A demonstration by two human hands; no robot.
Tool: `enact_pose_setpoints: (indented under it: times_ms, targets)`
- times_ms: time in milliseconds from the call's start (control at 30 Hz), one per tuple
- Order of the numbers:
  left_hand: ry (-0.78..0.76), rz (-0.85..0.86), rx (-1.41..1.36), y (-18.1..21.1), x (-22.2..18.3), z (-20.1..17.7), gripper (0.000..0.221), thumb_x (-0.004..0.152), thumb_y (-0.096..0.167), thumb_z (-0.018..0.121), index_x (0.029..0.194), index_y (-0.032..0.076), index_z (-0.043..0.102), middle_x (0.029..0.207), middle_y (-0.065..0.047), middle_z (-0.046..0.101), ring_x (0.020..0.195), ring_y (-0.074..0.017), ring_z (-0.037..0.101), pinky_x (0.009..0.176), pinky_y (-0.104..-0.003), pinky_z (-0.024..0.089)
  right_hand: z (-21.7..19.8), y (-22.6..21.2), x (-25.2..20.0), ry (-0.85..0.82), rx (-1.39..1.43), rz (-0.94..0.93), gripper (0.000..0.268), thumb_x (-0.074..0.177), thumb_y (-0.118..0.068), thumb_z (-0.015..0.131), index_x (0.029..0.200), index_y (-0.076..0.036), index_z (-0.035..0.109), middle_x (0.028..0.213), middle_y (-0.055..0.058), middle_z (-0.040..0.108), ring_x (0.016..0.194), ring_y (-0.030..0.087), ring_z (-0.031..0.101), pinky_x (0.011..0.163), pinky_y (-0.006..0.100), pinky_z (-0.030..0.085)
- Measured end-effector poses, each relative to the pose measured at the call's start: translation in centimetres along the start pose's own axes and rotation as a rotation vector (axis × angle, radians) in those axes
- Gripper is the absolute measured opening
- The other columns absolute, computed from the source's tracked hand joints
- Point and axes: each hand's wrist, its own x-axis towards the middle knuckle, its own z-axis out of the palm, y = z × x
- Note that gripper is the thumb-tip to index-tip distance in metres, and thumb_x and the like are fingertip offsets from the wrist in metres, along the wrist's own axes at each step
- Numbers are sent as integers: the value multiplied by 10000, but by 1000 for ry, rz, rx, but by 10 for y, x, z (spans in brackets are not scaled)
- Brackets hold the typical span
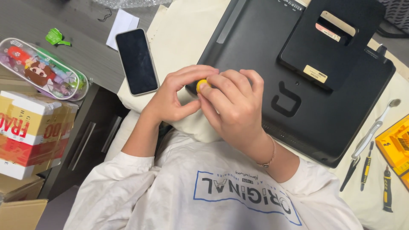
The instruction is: Unscrewing the back cover of an electronic device using a screwdriver
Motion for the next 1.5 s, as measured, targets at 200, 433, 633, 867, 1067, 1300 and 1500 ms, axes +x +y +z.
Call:
enact_pose_setpoints:
  times_ms: [200,433,633,867,1067,1300,1500]
  targets:
    - [25,-129,45,-7,-9,-9,386,923,59,766,1299,56,677,1295,-116,717,1267,-242,677,1142,-352,515,-1,-1,1,-24,10,28,74,898,-38,686,944,-94,702,1056,41,710,970,256,635,995,496,347]
    - [115,-55,109,-4,-3,0,343,881,9,763,1211,77,694,982,-59,673,899,-164,631,854,-299,533,2,-6,-2,-6,-58,6,123,1004,-126,728,885,-133,698,939,9,658,894,240,604,1002,481,337]
    - [0,-6,-14,-5,-9,-8,344,921,24,632,1264,32,655,1387,-214,633,1335,-358,621,1109,-437,540,-1,-4,-3,-47,19,-5,94,928,-22,700,962,-108,718,1089,4,747,1017,264,694,1049,533,285]
    - [142,-97,69,-4,-6,0,286,851,35,756,1131,71,710,1025,-67,721,976,-184,688,940,-316,549,3,-6,-6,-23,-25,27,114,989,-180,736,893,-132,696,949,29,651,891,256,637,1055,522,316]
    - [72,-29,8,-2,-4,-1,379,863,-4,685,1238,43,661,1240,-122,661,1177,-272,650,1035,-376,531,0,-4,-3,-60,55,16,50,975,-47,686,938,-81,692,1062,46,727,920,264,658,1130,562,302]
    - [101,-183,65,-29,-14,5,334,783,66,758,1113,118,762,1093,-38,780,1169,-215,712,1020,-328,555,1,-4,-3,-20,29,38,130,938,-177,782,871,-113,690,938,45,681,882,264,644,1143,602,305]
    - [80,-60,41,-3,-1,6,358,824,22,658,1180,45,692,1147,-106,744,1076,-234,725,974,-342,571,0,-5,-4,-27,55,45,73,959,-76,724,900,-94,684,1031,58,696,942,273,645,1164,606,250]
